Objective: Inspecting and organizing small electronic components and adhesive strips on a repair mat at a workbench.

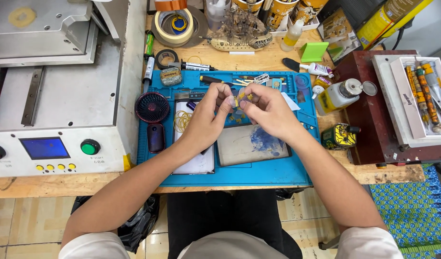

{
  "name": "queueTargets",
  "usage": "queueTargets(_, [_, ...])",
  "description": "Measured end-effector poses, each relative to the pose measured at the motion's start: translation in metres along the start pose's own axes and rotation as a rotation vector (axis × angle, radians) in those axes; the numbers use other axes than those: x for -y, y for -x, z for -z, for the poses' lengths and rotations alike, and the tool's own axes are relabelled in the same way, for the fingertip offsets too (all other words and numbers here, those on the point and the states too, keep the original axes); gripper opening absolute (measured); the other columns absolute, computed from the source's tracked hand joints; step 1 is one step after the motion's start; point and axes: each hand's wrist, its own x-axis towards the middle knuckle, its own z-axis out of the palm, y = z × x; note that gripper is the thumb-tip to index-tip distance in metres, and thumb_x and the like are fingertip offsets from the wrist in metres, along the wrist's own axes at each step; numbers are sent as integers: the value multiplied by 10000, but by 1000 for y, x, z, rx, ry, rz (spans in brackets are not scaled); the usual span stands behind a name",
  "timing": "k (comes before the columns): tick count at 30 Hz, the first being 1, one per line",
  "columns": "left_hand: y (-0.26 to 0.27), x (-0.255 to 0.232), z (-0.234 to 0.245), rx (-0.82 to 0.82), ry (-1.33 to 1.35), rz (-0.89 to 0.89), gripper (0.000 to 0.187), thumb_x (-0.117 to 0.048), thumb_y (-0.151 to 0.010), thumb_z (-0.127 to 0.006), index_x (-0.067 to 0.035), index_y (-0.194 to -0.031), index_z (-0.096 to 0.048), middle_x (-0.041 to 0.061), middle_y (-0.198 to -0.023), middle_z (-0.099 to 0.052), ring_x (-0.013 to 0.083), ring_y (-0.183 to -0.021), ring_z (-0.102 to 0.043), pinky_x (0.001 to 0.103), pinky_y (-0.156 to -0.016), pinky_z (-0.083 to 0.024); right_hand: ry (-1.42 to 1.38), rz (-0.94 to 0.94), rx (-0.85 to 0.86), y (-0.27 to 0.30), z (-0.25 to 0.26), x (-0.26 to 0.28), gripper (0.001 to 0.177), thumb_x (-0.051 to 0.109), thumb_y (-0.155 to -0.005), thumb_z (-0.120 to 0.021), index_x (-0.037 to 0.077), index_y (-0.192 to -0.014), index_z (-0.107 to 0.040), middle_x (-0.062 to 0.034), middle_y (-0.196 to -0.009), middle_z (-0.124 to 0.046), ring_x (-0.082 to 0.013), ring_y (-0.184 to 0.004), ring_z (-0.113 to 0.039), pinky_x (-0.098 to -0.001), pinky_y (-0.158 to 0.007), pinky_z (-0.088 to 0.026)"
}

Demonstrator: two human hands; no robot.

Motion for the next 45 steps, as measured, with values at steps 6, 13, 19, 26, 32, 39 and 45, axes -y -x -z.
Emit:
queueTargets(6, [-1,-14,3,-16,20,-51,281,13,-1191,-533,-45,-1465,-552,208,-1150,-749,358,-1015,-812,494,-900,-651,64,-44,-6,-3,6,0,67,33,-1059,-667,19,-1110,-709,-102,-626,-622,-158,-546,-651,-297,-564,-524])
queueTargets(13, [3,-19,-2,-20,5,-61,366,-82,-1109,-793,-69,-1470,-735,189,-1250,-842,335,-1102,-871,452,-970,-683,140,-30,4,-2,19,13,88,52,-1058,-679,35,-1096,-756,-94,-667,-663,-158,-608,-672,-295,-612,-532])
queueTargets(19, [2,-15,-4,47,54,-107,262,-101,-1075,-869,-66,-1329,-814,172,-1120,-871,318,-1044,-885,422,-935,-695,98,-42,-59,36,13,0,94,62,-1080,-662,24,-1123,-735,-109,-678,-653,-159,-637,-662,-292,-633,-544])
queueTargets(26, [4,-5,-8,158,-66,-280,580,-70,-999,-950,-152,-1533,-738,199,-1146,-860,376,-1061,-881,493,-970,-694,190,-13,-21,48,17,-21,88,10,-1089,-687,7,-1161,-736,-170,-750,-727,-201,-666,-719,-338,-684,-581])
queueTargets(32, [1,-5,-5,131,-2,-175,289,-17,-1008,-894,-65,-1289,-846,184,-1069,-880,345,-1024,-889,436,-933,-698,214,7,-34,56,8,18,120,37,-1114,-679,-9,-1189,-760,-182,-890,-807,-201,-787,-778,-370,-790,-625])
queueTargets(39, [0,-6,-4,156,24,-113,234,-45,-1006,-909,-67,-1231,-849,162,-1051,-879,311,-1023,-888,423,-935,-698,174,0,4,56,10,17,96,55,-1136,-656,-12,-1162,-720,-175,-824,-777,-218,-743,-774,-384,-771,-618])
queueTargets(45, [5,-13,-6,198,-59,-329,205,-104,-963,-970,-115,-1137,-863,61,-978,-848,242,-956,-862,350,-892,-674,76,-68,112,63,21,10,197,127,-1113,-633,26,-987,-746,-119,-671,-676,-193,-610,-617,-356,-659,-543])
